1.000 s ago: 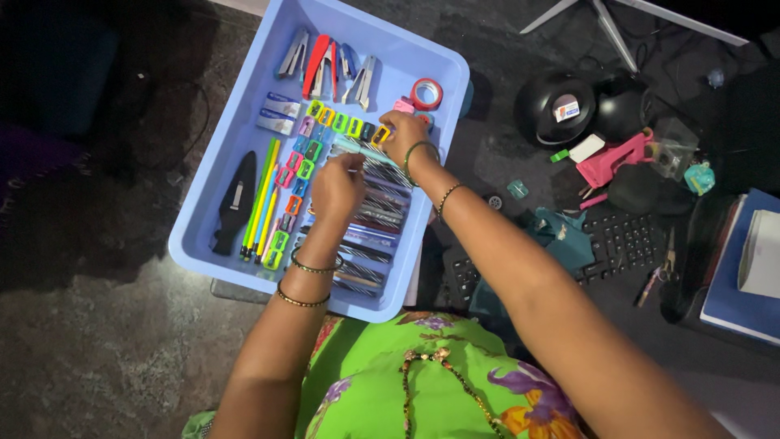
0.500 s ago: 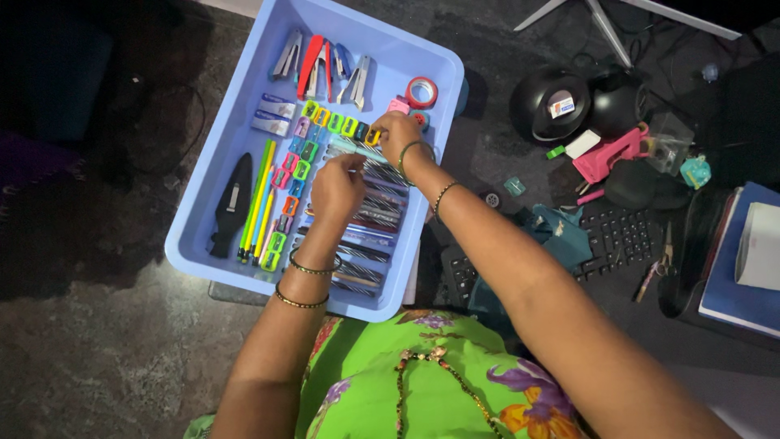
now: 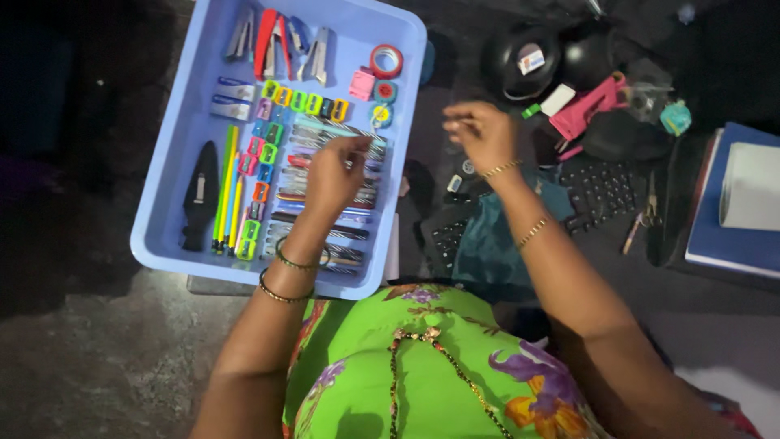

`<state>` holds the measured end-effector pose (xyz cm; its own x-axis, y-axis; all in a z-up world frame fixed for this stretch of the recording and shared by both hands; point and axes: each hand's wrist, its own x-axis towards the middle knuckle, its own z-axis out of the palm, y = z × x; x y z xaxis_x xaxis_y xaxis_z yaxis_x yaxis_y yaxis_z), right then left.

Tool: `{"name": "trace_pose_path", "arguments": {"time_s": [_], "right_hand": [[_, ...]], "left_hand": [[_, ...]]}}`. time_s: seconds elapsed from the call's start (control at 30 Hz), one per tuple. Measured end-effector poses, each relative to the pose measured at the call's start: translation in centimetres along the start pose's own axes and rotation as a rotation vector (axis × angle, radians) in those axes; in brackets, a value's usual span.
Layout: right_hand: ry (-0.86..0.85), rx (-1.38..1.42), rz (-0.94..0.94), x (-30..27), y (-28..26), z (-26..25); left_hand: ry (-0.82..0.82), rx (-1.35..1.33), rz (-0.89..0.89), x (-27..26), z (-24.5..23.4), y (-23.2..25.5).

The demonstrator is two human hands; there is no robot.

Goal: The person organizes various small stationery items by picking them up from a cluttered desk and placing them into a light blue plastic bin. They handle items such as pencil sharpeners, tape rolls, scissors, and a stapler, arranging them within the bin.

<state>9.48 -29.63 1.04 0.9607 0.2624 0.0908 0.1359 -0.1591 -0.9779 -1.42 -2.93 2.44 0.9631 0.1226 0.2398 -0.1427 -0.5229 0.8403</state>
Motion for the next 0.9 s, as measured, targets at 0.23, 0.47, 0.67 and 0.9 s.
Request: {"name": "trace_pose_path", "arguments": {"time_s": [0.23,0.47,0.67,0.9], "right_hand": [[0.156,-0.705,-0.118,-4.1,5.3,-7.2],[0.13,-0.87,-0.175,-2.9,9.3,-6.8],[0.12,-0.862,0.036,-3.3,8.2,-5.2],[0.023,-0.202,-0.099,-7.0,1.9,-0.9]], "left_hand": [[-0.296,0.063,0.059,0.2,4.8,5.2],[-0.419,0.066,0.145,-1.3,10.1,5.6],[-0.427,0.011,0.115,-1.8,12.2,4.6],[-0.143,-0.143,0.131,-1.2,12.5,3.7]]}}
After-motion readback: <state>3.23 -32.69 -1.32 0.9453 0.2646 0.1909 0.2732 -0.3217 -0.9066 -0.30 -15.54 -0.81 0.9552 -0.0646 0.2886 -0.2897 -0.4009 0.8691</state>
